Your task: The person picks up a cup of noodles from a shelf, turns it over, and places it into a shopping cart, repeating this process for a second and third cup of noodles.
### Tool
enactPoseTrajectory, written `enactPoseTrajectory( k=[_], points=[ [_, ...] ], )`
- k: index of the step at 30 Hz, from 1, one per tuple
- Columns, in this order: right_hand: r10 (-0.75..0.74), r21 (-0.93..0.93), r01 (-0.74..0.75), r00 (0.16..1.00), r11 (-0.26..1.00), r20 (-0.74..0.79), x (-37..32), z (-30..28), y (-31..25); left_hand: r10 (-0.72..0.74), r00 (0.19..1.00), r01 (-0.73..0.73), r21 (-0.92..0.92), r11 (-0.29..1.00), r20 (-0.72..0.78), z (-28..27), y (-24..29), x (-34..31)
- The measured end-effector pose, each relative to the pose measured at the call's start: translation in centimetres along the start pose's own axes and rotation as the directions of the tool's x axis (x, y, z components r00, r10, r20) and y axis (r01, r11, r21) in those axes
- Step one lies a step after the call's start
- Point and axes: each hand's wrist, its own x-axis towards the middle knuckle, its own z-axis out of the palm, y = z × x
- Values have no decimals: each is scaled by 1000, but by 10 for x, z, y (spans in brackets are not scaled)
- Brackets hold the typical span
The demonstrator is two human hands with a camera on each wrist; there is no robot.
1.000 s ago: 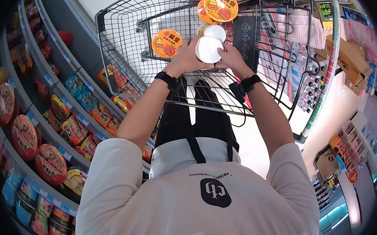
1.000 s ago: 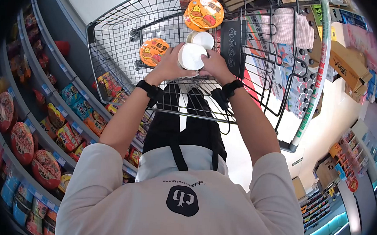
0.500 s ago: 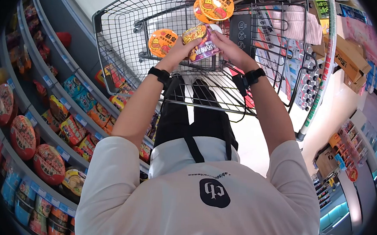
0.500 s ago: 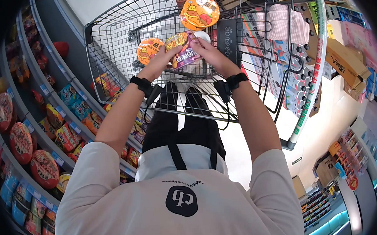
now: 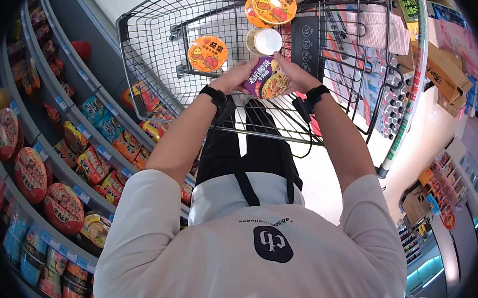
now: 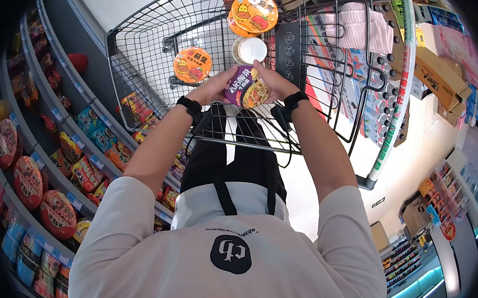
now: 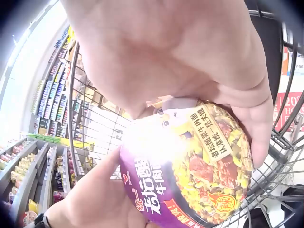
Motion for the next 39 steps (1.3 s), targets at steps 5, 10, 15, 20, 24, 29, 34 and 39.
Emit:
enactPoseTrajectory(
  k=[5, 10, 15, 20, 24, 29, 34, 39],
  points=[
    [88, 20, -89, 995, 996, 39, 26, -10, 17, -45, 998, 50, 134, 990, -45, 5, -6, 4],
    [137, 58, -136, 991, 989, -4, 66, -16, 32, 5, 1000, -4, 165, 986, -8, 9, -12, 27],
    [19, -26, -22, 996, 999, -90, 78, -8, 38, 49, 996, -47, 34, 998, -70, 17, -15, 53],
    [48, -97, -88, 935, 991, -351, 110, -6, 62, -127, 985, 116, -93, 989, -121, 7, -50, 97],
    [-148, -471, -49, 917, 881, -372, 154, -23, 87, 191, 978, -208, 524, 826, 87, -21, -89, 142],
    [-196, -523, 28, 943, 852, -269, 161, -31, 92, -88, 996, 88, -15, 996, 0, -6, -40, 78],
    [-194, -602, 3, 948, 798, -253, 141, -25, 81, -103, 994, 105, -57, 993, 31, -9, -52, 87],
    [-211, -686, -89, 916, 722, -341, 142, -23, 80, -73, 995, 84, -163, 983, 73, 10, -32, 53]
  ],
)
